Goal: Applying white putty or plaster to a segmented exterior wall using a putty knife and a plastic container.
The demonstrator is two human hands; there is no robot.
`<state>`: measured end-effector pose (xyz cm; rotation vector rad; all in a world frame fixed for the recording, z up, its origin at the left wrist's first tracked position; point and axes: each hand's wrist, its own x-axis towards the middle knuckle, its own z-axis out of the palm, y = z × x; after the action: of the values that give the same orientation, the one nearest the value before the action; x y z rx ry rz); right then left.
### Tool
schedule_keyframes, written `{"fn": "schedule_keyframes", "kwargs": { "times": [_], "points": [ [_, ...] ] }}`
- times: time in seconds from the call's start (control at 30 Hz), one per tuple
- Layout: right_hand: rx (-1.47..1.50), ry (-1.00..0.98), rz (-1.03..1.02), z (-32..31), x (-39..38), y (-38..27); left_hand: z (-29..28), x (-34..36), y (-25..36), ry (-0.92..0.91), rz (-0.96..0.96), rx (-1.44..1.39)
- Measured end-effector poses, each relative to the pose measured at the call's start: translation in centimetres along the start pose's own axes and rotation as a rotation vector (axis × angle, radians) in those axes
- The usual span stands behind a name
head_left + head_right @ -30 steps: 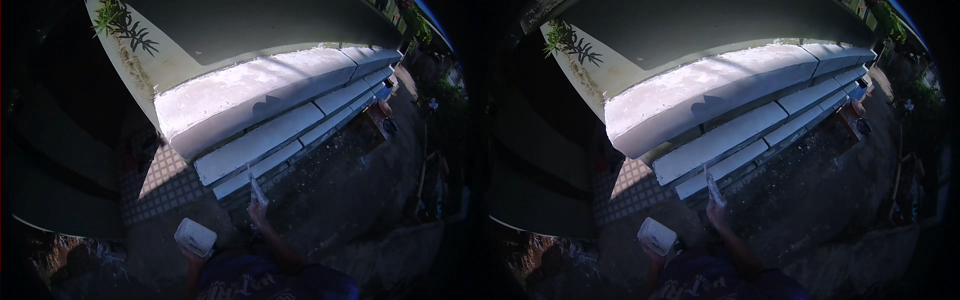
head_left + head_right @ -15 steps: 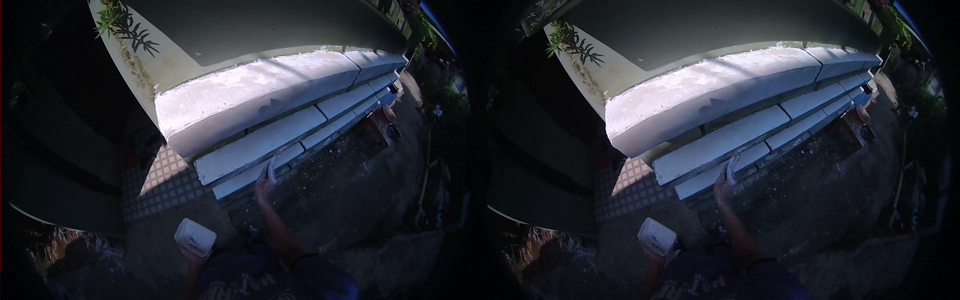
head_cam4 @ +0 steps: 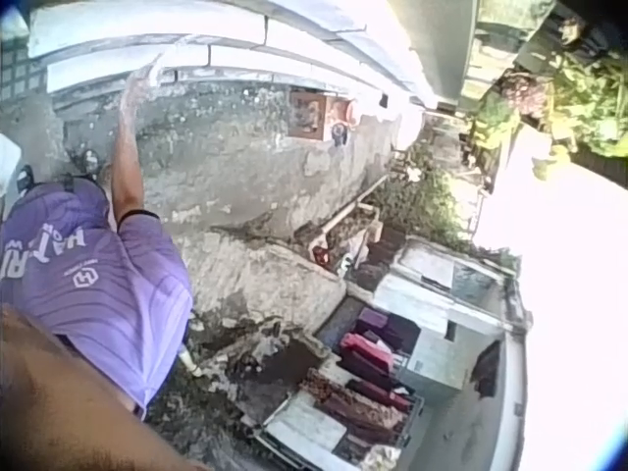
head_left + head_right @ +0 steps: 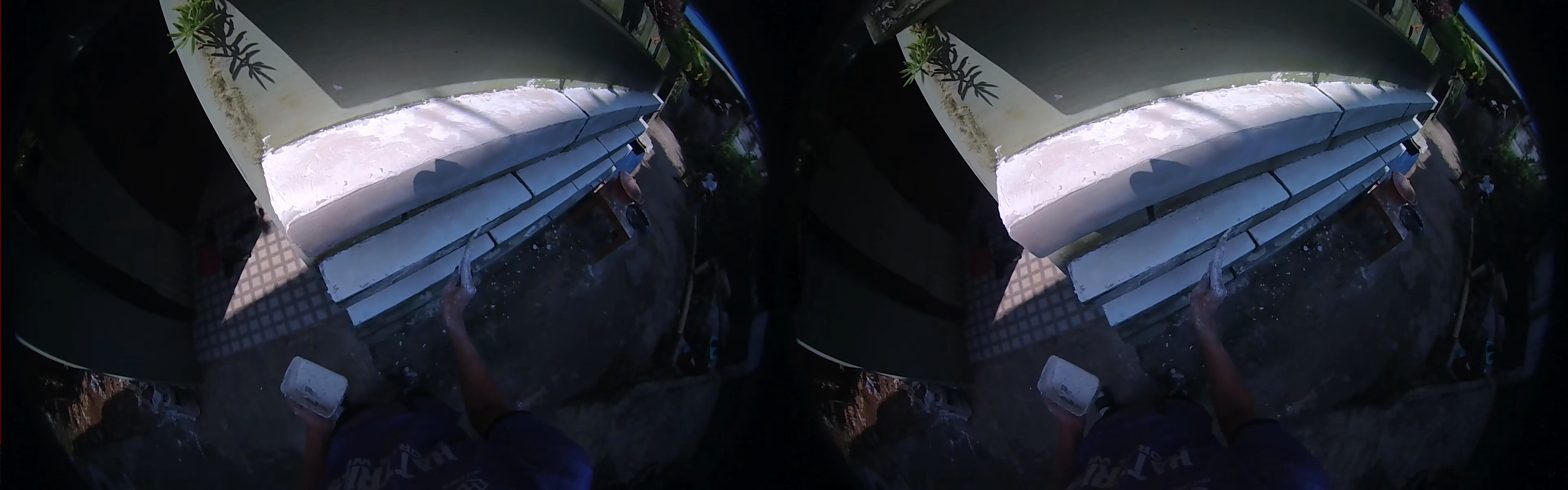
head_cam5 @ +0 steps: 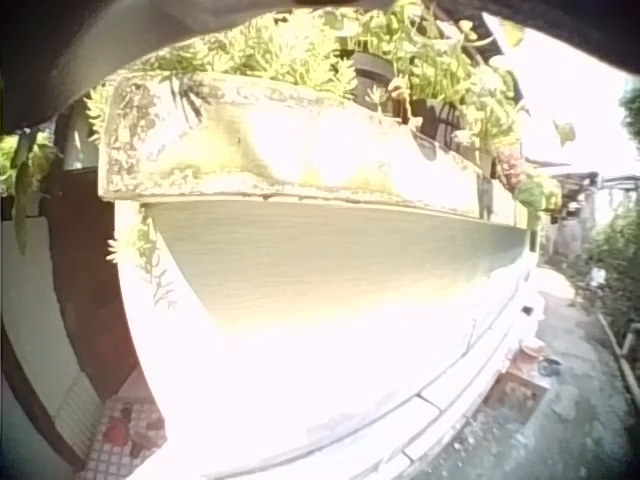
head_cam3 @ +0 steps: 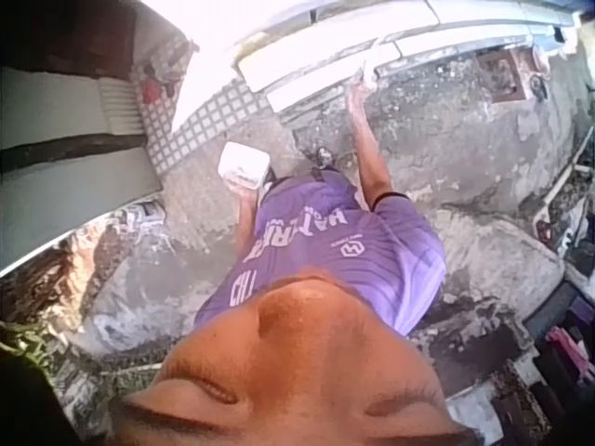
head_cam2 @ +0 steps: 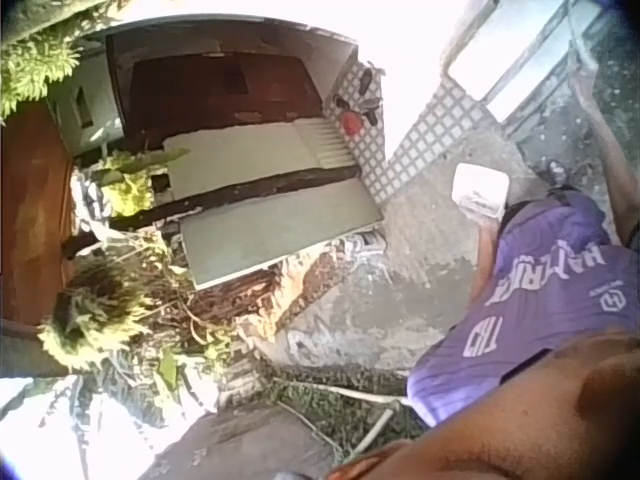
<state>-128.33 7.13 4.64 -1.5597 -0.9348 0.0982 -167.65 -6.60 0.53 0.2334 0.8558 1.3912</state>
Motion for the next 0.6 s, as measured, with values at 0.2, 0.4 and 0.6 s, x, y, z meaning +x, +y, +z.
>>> {"fn": "schedule_keyframes", "kwargs": {
  "times": [0.2,0.4,0.6],
  "points": [
    [-0.050,-0.033,-0.114,3.5,-7.5,-6.4,0.4,-0.4,-0.1,0.030,-0.007,-0.050],
    [0.093,-0.056,-0.326,-1.8,-7.5,-3.6,0.0,-0.2,-0.2,0.041,0.044,0.003],
    [-0.116,0.294,-0.147,-3.8,4.9,-0.8,-0.6,0.3,-0.5,0.009,-0.013,-0.115]
  ]
}}
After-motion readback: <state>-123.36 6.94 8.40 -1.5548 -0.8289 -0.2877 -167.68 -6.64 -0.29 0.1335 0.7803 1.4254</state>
